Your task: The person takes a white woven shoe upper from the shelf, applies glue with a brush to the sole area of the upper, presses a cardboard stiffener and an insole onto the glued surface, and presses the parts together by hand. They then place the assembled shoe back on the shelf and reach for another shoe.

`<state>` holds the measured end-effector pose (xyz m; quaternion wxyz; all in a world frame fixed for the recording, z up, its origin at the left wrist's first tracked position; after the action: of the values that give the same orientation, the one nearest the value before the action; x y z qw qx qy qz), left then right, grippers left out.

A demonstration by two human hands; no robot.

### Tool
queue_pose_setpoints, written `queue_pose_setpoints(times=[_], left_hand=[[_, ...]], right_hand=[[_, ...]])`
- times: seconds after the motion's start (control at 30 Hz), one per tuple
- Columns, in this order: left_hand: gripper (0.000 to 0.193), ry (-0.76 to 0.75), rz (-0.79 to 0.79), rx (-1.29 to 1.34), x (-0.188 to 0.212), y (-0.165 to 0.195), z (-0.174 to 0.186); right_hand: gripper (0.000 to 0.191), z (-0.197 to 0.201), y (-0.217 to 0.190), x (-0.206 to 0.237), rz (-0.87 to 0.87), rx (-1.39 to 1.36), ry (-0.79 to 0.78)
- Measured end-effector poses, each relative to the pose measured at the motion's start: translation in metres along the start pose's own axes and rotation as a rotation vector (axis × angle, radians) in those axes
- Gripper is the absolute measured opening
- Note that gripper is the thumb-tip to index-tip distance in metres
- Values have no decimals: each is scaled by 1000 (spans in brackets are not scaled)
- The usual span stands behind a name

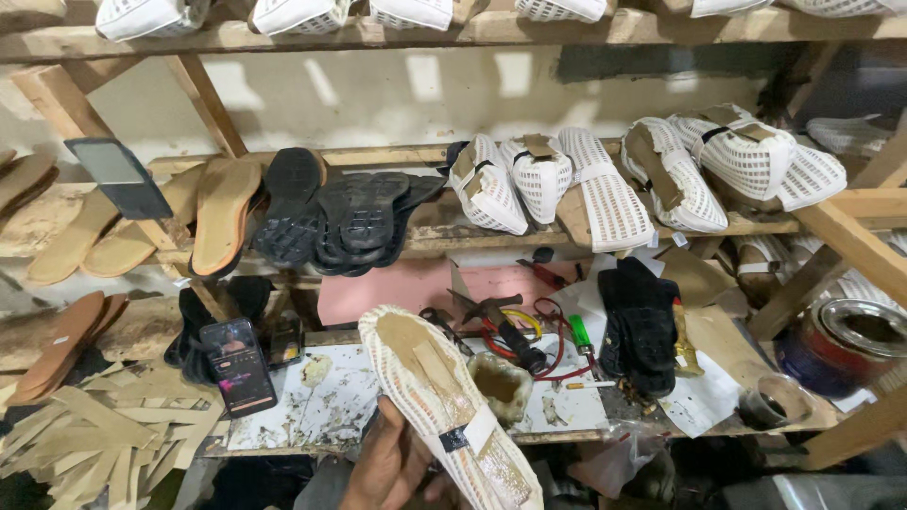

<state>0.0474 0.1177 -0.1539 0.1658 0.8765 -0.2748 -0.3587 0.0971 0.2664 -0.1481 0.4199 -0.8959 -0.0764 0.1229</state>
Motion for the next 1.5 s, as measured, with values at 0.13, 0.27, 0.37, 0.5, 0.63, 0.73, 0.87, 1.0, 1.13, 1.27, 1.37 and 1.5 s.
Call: queue_pose_setpoints(times=[0.13, 0.27, 0.37, 0.5, 0.63, 0.73, 0.87, 1.0, 1.13, 1.27, 1.37, 1.5], left_hand=[[60, 89, 61, -28, 7, -6, 23], [58, 285, 129, -245, 10, -20, 47], [60, 376, 108, -52, 20, -48, 64], [61, 462, -158, 282, 40, -95, 101], [63, 446, -465, 502, 58, -116, 147], [65, 356, -597, 553, 66, -99, 156], [67, 260, -703, 402, 75, -21, 98], [68, 260, -908, -387, 77, 99, -26], [56, 467, -954, -888, 31, 195, -124], [56, 568, -919, -1097, -43, 292, -162], [49, 615, -915, -1063, -104, 359, -159], [24, 804, -941, -1257, -174, 430, -135]], right_hand=[[97, 1, 11, 1, -2, -196, -75], [111, 3, -5, 0, 135, -106, -71], [122, 7, -27, -4, 269, 67, 13], [130, -9, -50, -13, 374, 300, 126], [128, -50, -55, -23, 273, 408, 181], [119, -71, -55, -41, 281, 484, 83], [89, -58, -44, -64, 277, 629, -61], [72, 7, -40, -78, 291, 833, 97], [70, 93, -49, -78, 379, 1030, 285], [74, 157, -43, -81, 414, 1043, 374], [78, 182, -34, -83, 443, 1119, 399], [78, 196, -21, -79, 396, 1120, 464]])
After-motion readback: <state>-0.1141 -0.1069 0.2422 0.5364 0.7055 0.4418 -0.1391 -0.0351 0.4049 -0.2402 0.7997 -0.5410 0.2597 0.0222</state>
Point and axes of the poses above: each hand's wrist, its own x-axis away from the middle knuckle, its own z-axis out of the back of the hand, y = z × x, the point moved 3 cm from there along -x, towards the middle knuckle, and after that the axes turned 14 degrees about -y, right-handed, at the moved point
